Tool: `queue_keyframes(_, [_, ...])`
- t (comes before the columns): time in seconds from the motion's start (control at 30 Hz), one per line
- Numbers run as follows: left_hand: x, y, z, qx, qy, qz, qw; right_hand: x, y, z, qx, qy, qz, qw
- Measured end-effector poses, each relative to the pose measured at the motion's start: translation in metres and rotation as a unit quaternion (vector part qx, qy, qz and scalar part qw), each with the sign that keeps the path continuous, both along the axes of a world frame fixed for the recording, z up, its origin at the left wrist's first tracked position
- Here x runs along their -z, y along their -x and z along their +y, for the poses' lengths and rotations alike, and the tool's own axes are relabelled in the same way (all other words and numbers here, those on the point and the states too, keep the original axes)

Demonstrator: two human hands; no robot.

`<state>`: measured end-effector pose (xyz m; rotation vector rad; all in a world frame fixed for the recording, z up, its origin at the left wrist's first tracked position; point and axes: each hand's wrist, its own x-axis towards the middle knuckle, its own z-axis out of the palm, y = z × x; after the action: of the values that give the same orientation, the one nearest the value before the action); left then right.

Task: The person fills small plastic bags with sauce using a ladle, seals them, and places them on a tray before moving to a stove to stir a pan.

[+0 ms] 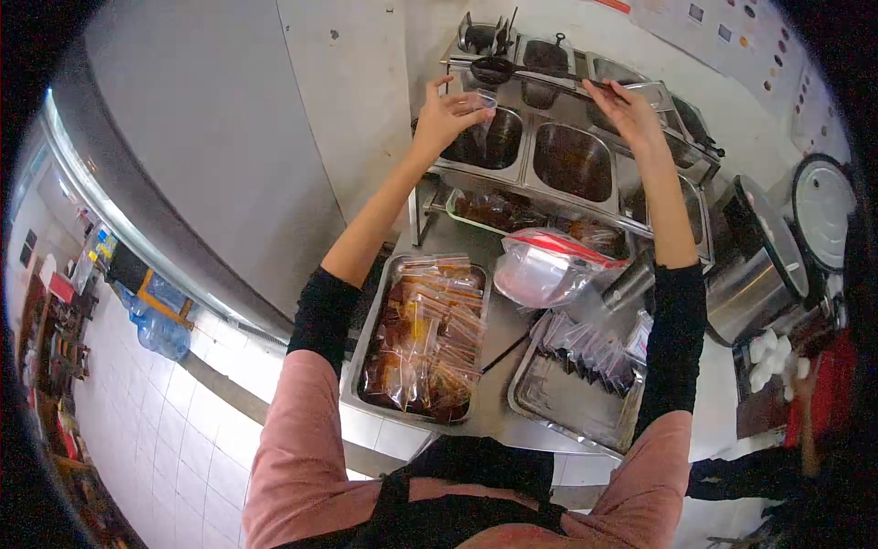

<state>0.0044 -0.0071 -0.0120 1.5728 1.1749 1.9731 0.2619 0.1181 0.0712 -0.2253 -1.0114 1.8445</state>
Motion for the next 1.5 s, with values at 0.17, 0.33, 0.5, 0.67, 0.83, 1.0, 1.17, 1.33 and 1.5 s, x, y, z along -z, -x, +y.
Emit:
queue_keyframes(0.17, [0.002, 0.005, 0.003, -0.007, -0.001, 0.009, 1.000, -0.006, -0.003, -0.013, 0.020, -0.052, -0.030, 0.998])
queue_keyframes(0.33, [-0.002, 0.005, 0.002, -0.019, 0.005, 0.024, 1.000, -0.011, -0.001, -0.017, 0.021, -0.054, -0.035, 0.998])
queue_keyframes(0.5, [-0.003, 0.002, 0.002, 0.011, 0.001, 0.018, 1.000, -0.011, -0.004, -0.013, 0.011, -0.093, -0.030, 0.995])
queue_keyframes(0.67, [0.001, 0.007, 0.010, -0.027, -0.018, 0.046, 0.998, -0.014, -0.001, -0.019, 0.020, -0.110, -0.043, 0.993])
queue_keyframes(0.83, [0.000, 0.007, 0.009, -0.029, -0.028, 0.029, 0.999, -0.018, -0.001, -0.026, 0.042, -0.167, -0.060, 0.983])
queue_keyframes(1.0, [-0.004, 0.007, 0.006, -0.036, -0.024, 0.033, 0.999, -0.018, 0.000, -0.028, 0.044, -0.210, -0.055, 0.975])
queue_keyframes(1.17, [-0.007, 0.005, 0.003, -0.058, -0.024, 0.049, 0.997, -0.018, -0.001, -0.031, 0.060, -0.263, -0.054, 0.961])
queue_keyframes(1.33, [-0.001, 0.013, 0.014, -0.043, -0.030, 0.050, 0.997, -0.026, -0.003, -0.046, 0.101, -0.329, -0.093, 0.934])
queue_keyframes(1.5, [-0.002, 0.013, 0.018, -0.056, -0.042, 0.064, 0.996, -0.030, -0.002, -0.062, 0.123, -0.360, -0.107, 0.919])
